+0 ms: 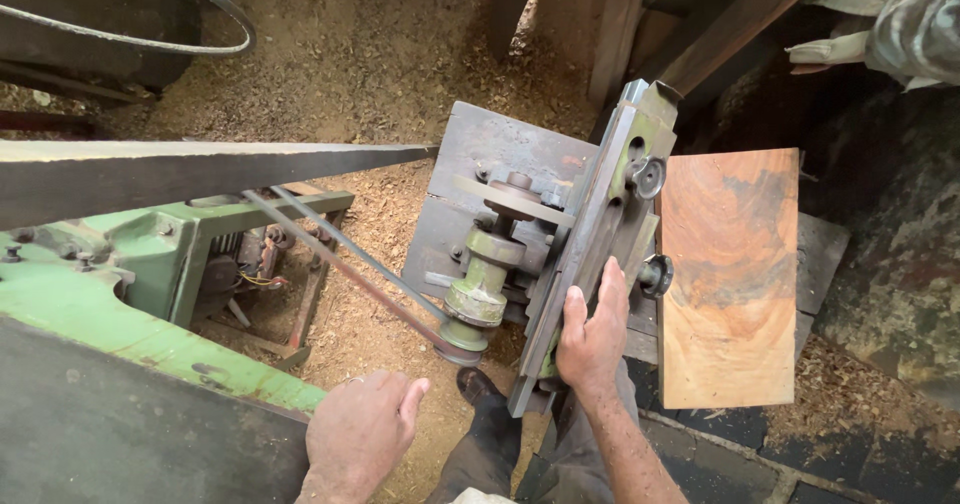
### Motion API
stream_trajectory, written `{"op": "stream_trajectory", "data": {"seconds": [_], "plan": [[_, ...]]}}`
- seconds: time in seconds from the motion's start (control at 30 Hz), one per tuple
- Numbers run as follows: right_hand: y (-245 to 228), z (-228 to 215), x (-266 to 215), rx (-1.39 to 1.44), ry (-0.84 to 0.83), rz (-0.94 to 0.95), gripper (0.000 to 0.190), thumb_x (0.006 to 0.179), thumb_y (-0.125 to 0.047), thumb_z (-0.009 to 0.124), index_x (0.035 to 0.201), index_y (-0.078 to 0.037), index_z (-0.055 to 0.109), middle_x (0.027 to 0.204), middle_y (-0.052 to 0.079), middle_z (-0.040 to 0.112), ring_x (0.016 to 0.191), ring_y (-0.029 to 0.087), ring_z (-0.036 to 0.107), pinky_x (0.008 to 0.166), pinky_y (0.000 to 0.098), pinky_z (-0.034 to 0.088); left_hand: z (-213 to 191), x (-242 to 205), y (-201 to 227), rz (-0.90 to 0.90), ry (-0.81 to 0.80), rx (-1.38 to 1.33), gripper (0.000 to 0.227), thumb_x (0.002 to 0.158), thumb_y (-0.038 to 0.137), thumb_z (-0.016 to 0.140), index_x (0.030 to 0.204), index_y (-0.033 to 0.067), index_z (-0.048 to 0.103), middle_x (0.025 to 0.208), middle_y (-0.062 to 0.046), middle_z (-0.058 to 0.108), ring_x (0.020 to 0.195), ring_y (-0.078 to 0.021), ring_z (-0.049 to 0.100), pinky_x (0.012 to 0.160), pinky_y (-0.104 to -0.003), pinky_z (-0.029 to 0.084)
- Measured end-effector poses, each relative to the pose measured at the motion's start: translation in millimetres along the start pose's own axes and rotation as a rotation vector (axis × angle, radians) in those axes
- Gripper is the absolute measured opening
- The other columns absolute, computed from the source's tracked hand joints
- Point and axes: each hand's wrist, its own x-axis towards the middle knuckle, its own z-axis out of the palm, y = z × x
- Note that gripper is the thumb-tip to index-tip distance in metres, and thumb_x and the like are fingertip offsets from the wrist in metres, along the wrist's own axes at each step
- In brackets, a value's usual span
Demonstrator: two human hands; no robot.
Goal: The person uses a belt sander to sharpen a long, thin metal blade. They hold the blade with both hands and repeatedly press its edge against the moving abrasive belt, adjusting the angle and position to grind the surface.
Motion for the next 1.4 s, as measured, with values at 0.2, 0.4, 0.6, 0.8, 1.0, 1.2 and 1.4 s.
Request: {"op": "stream_trajectory", "data": {"seconds": [0.2,0.4,0.6,0.8,1.0,1.2,1.4], "plan": [[0,-1,6,0.0,-0.009,0.007,0.065,0.102,-0.024,0.052,0.153,0.012,0.035,0.156,0.033,0.041,0.147,0.046,0.037,0.123,0.0478,0.027,-4,1,1,-0.032,-0.094,0.019,0.034,0.094,0.046,0.058,0.081,0.0164,0.067,0.078,-0.007,0.069,0.071,-0.0325,0.07,0.063,-0.046,0.055],[0,-1,12,0.001,-0.004,-0.003,0.065,0.102,-0.024,0.052,0.153,0.012,0.036,0.156,0.033,0.041,0.148,0.046,0.037,0.123,0.0479,0.026,-3,0,1,-0.03,-0.077,0.013,0.035,0.094,0.047,0.058,0.08,0.0161,0.067,0.077,-0.008,0.069,0.07,-0.0333,0.07,0.062,-0.047,0.055],[0,-1,17,-0.003,0.005,-0.008,0.064,0.102,-0.024,0.053,0.152,0.012,0.036,0.156,0.033,0.042,0.147,0.047,0.038,0.123,0.0483,0.028,1,0,-1,-0.012,-0.043,0.007,0.034,0.093,0.046,0.059,0.079,0.0156,0.065,0.076,-0.008,0.068,0.07,-0.0334,0.069,0.062,-0.047,0.054],[1,0,22,-0.005,0.01,-0.009,0.064,0.102,-0.024,0.054,0.152,0.012,0.036,0.155,0.033,0.043,0.146,0.047,0.039,0.122,0.0487,0.028,3,1,-2,-0.009,-0.045,0.021,0.033,0.092,0.046,0.06,0.079,0.0155,0.065,0.076,-0.008,0.068,0.07,-0.034,0.069,0.062,-0.048,0.054],[1,-1,26,-0.01,0.006,-0.006,0.064,0.102,-0.024,0.053,0.153,0.012,0.036,0.155,0.034,0.042,0.147,0.047,0.038,0.123,0.0488,0.027,-1,2,0,-0.025,-0.081,0.023,0.034,0.093,0.046,0.06,0.081,0.0154,0.066,0.078,-0.008,0.069,0.072,-0.034,0.07,0.063,-0.048,0.055],[1,-2,32,-0.013,-0.01,-0.009,0.065,0.103,-0.025,0.052,0.153,0.013,0.035,0.156,0.035,0.04,0.148,0.047,0.036,0.123,0.0492,0.027,-2,2,1,-0.049,-0.098,0.018,0.035,0.093,0.047,0.059,0.081,0.0153,0.068,0.079,-0.008,0.07,0.072,-0.034,0.07,0.063,-0.048,0.055],[-1,-2,37,-0.019,0.0,-0.012,0.065,0.103,-0.026,0.053,0.152,0.013,0.036,0.155,0.034,0.041,0.147,0.047,0.038,0.123,0.0489,0.027,4,0,-3,-0.013,-0.046,0.024,0.033,0.092,0.046,0.06,0.08,0.0159,0.067,0.077,-0.008,0.069,0.069,-0.0335,0.07,0.061,-0.048,0.055]]}}
